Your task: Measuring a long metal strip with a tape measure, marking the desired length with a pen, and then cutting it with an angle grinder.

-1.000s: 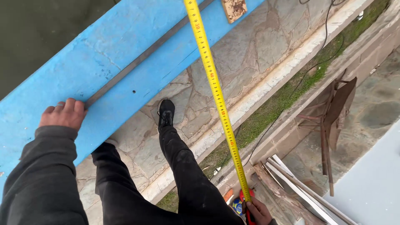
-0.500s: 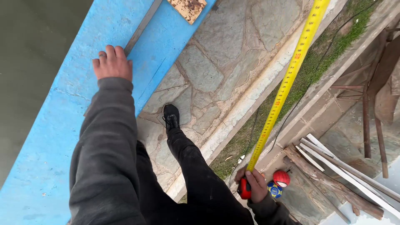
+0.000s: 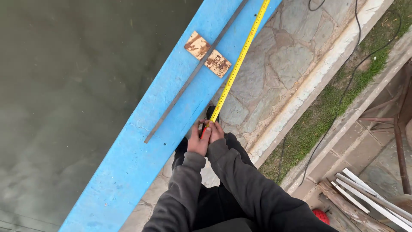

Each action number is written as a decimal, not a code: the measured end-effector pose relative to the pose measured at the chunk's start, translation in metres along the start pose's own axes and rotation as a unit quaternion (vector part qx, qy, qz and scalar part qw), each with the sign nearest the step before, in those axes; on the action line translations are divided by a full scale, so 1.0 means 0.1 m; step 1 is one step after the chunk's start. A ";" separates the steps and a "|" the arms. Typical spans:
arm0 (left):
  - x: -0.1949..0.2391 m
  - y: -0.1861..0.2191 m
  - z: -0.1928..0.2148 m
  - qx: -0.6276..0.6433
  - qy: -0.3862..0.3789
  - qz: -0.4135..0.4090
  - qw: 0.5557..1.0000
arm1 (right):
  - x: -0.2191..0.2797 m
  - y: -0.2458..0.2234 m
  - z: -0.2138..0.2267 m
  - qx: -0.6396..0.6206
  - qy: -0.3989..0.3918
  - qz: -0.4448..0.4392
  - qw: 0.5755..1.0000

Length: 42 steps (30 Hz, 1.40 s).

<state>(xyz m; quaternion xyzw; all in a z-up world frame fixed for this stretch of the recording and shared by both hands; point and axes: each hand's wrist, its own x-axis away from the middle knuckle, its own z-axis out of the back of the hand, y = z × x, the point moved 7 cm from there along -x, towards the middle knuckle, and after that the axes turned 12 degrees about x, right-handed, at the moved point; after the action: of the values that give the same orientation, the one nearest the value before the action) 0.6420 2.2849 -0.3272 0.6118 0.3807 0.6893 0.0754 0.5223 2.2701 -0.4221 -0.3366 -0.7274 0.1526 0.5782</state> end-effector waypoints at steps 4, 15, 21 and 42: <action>-0.58 0.24 -0.20 -0.103 0.019 -0.085 0.991 | -0.65 -0.09 0.23 0.006 0.049 0.034 0.998; -1.41 1.03 -1.19 -0.187 -0.094 0.035 0.977 | -1.30 -1.89 0.26 0.326 -0.102 -0.005 0.940; -1.63 1.47 -1.89 -0.129 -0.056 -0.014 0.990 | -1.70 -3.56 0.64 0.409 -0.200 -0.043 0.889; -2.78 2.08 -3.28 0.114 0.072 0.156 0.978 | -7.78 -9.68 1.06 0.764 0.116 0.408 0.486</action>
<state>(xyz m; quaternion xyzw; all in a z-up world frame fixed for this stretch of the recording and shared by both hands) 0.4883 1.8387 -0.4050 0.6169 0.3609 0.6871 -0.1312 0.2005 1.0655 -0.4351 -0.0361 -0.0322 0.8270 0.5602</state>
